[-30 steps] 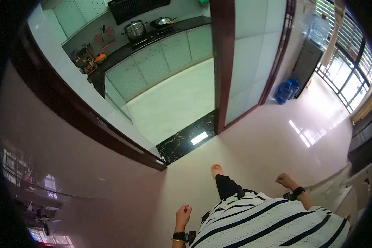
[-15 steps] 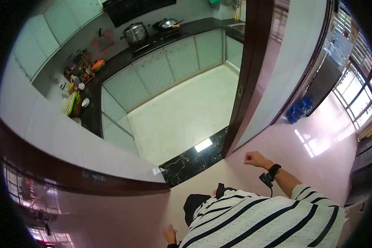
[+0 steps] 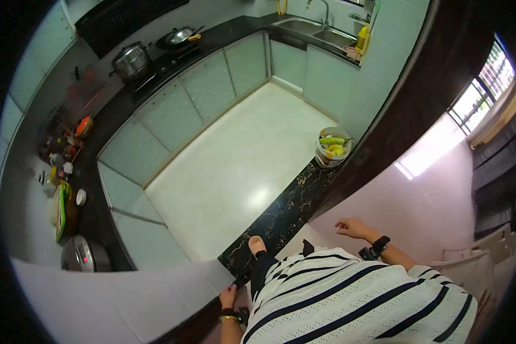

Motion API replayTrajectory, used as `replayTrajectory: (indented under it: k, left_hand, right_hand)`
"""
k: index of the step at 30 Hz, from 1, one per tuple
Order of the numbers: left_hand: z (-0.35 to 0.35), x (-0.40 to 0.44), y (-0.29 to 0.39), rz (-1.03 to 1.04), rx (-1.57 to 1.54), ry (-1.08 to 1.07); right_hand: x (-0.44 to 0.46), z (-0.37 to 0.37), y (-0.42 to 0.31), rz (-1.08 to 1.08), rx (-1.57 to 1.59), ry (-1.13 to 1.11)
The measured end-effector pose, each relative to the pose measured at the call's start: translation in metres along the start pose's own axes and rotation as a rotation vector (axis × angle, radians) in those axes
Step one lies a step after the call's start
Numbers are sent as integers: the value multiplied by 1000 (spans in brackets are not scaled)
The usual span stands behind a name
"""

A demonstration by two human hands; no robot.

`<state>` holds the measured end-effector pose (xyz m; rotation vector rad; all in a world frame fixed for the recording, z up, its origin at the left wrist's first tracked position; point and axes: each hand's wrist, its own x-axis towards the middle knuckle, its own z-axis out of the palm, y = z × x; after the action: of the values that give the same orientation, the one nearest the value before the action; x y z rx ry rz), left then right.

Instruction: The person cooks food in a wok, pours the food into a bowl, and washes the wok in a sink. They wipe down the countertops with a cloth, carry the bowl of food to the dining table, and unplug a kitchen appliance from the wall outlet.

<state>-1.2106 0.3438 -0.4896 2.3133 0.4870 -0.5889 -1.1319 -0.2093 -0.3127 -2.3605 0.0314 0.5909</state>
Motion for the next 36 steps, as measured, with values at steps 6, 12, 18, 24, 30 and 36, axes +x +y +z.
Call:
replayTrajectory:
  k: [6,12,18,24,30,36]
  left_hand:
    - [-99,140,128,131,-63,16]
    - [-133,204,195,-10,-340,-211]
    - [-144,257,269,-192,-452,-384]
    - [-187,348,337,-213,-434,-315]
    - [-235,445,405,-250,-686,-213]
    - [-230,555,512,-293,-1096,-320]
  right_hand:
    - [92,-15,-107,-49,40,27]
    - [137,-16,-139,-19,115,77]
    - [216,-62,-142,137,241,70]
    - [351,-119,-132,104,336,178]
    - [486,-178,-138,61,303,151]
    - [581,-220,-108,139,199,25]
